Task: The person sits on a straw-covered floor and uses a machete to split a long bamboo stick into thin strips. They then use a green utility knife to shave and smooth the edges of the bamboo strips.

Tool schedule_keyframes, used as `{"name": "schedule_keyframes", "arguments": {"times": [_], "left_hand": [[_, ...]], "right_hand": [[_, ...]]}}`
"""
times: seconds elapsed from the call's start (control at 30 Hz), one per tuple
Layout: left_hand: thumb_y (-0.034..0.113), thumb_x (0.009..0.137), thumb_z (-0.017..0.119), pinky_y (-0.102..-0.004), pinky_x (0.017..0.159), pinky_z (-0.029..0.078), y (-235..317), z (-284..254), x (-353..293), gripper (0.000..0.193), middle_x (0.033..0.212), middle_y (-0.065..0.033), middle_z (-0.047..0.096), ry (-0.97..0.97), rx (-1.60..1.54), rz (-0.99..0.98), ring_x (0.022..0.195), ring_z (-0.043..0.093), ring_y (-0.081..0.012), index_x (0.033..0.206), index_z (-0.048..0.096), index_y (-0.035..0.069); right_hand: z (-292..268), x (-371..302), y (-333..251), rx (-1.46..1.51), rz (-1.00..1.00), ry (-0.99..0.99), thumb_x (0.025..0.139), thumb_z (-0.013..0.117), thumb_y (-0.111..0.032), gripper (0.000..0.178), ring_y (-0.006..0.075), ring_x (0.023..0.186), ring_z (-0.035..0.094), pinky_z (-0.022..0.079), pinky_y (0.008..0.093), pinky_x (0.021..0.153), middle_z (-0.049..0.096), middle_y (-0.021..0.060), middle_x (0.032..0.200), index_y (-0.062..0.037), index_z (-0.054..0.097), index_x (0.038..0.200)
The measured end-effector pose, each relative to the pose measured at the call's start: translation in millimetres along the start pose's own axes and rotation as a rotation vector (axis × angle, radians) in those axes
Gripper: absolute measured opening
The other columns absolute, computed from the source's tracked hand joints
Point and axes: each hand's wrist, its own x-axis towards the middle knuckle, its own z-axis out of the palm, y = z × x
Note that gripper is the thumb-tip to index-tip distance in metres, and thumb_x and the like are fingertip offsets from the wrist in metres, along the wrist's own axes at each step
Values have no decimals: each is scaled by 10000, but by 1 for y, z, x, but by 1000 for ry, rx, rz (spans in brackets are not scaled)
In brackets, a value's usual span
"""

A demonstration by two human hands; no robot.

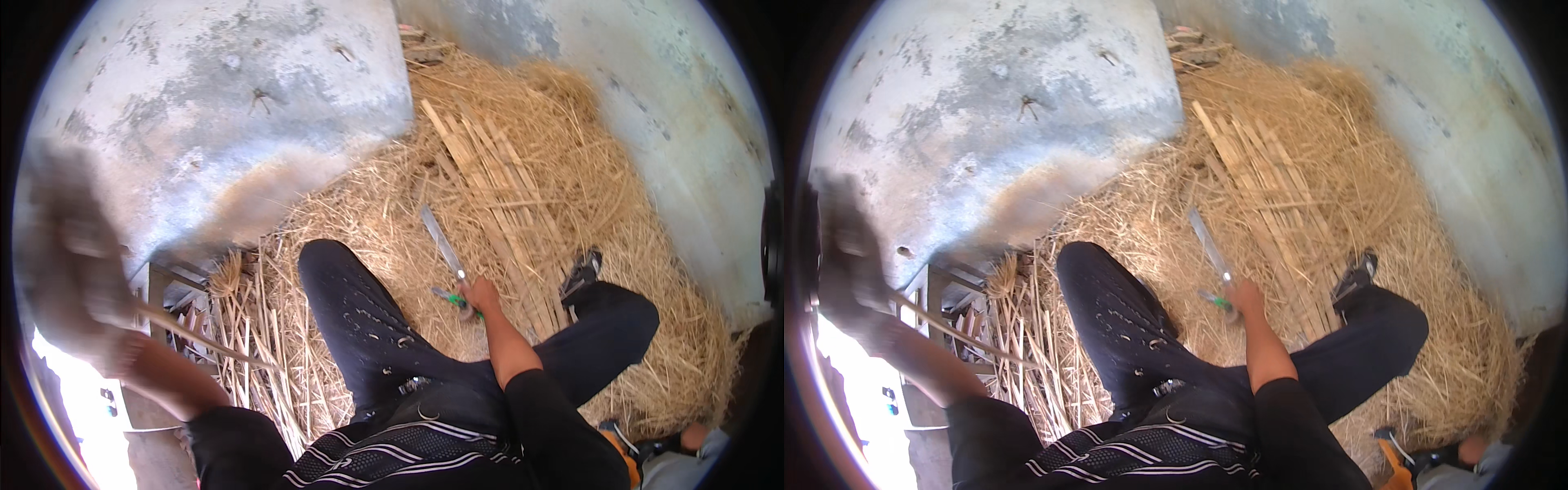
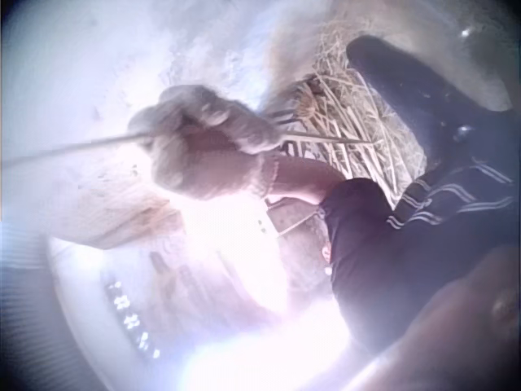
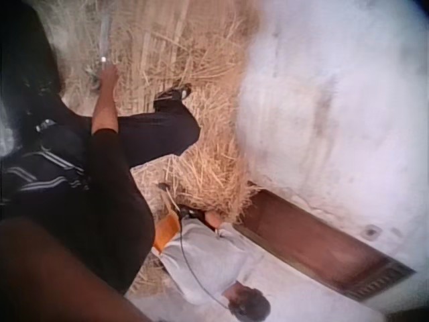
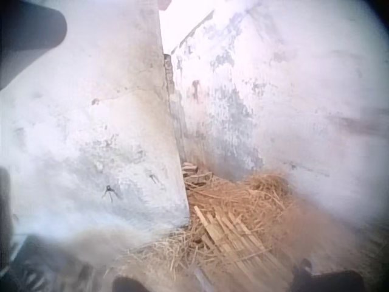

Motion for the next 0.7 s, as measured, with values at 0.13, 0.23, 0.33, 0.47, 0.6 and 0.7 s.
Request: {"name": "schedule_keyframes", "arguments": {"times": [0.13, 0.23, 0.33, 0.47, 0.6, 0.7], "left_hand": [[268, 1026, 484, -223, 452, 484, -138, 54, -11, 265, 640, -15, 539, 225, 286, -393, 511, 535, -66, 965, 598, 36], [245, 1043, 447, -220, 297, 383, -168, 79, -33, 251, 542, 1, 502, 339, 258, -621, 342, 434, -78, 1068, 554, 20], [196, 1047, 426, -220, 310, 406, -184, 82, -46, 293, 594, -24, 531, 342, 157, -734, 363, 474, -97, 1261, 507, 13], [222, 1042, 434, -264, 316, 425, -188, 74, -63, 318, 519, -32, 474, 345, 1, -720, 333, 461, -130, 1277, 505, 19], [294, 1035, 443, -309, 317, 427, -198, 76, -62, 327, 460, -39, 420, 321, -233, -790, 309, 450, -191, 1197, 549, 31], [382, 1031, 437, -328, 317, 408, -229, 71, -81, 357, 454, -38, 400, 404, -397, -730, 292, 385, -210, 862, 543, 86]], "right_hand": [[13, 20, 30, -176, -41, 121, 737, 750, -455, 661, 389, 1002, 668, 538, 438, 866, 672, 265, 1074, 61, 626, 1131], [2, 19, 11, -146, -12, 117, 748, 738, -385, 544, 364, 845, 707, 561, 419, 773, 703, 234, 931, 65, 657, 1041], [-23, 33, 14, 88, 97, -134, 781, 681, -262, 371, 322, 713, 719, 579, 422, 682, 708, 200, 827, 53, 675, 977], [-121, -18, -53, 154, 119, -235, 808, 582, -63, 170, 234, 602, 699, 586, 379, 514, 698, 156, 749, 25, 686, 909], [-213, -22, -35, -52, -53, -115, 809, 651, -130, 170, 214, 548, 663, 533, 345, 463, 672, 138, 691, 39, 663, 806], [-273, -101, -75, -171, -420, 200, 801, 690, -219, 244, 227, 588, 668, 499, 372, 530, 641, 155, 636, 25, 686, 820]]}}
